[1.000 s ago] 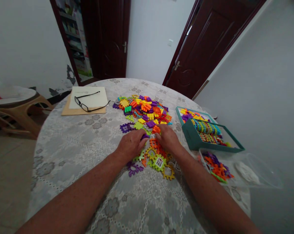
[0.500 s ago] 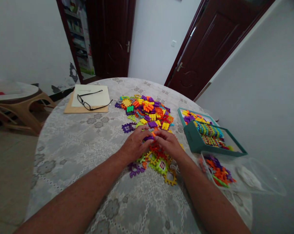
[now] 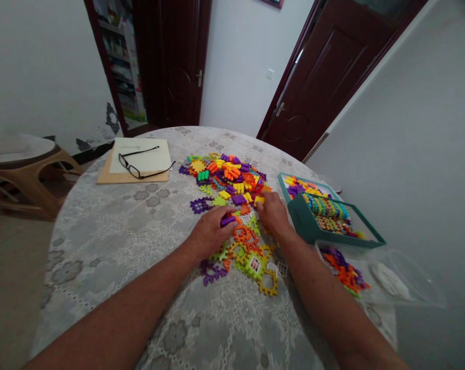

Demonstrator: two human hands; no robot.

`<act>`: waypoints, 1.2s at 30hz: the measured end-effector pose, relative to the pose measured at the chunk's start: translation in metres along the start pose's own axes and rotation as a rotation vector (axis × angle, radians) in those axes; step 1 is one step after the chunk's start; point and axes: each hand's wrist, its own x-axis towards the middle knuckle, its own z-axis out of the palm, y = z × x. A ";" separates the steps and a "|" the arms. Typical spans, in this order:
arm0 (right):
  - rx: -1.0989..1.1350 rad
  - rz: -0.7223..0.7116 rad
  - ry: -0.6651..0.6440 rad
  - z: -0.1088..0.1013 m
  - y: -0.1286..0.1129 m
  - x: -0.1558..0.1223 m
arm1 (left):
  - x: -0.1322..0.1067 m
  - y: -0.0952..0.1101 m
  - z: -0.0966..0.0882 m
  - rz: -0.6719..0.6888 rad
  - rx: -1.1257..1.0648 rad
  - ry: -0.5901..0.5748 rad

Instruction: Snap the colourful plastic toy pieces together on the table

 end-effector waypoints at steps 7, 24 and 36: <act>0.457 0.174 -0.057 0.007 0.000 -0.006 | 0.004 0.006 -0.007 -0.205 -0.155 0.052; 0.226 0.028 -0.182 0.020 -0.017 0.037 | 0.008 -0.002 0.001 -0.410 -0.648 0.104; 0.005 -0.202 -0.344 0.017 -0.024 0.026 | 0.011 -0.006 0.001 -0.408 -0.567 0.154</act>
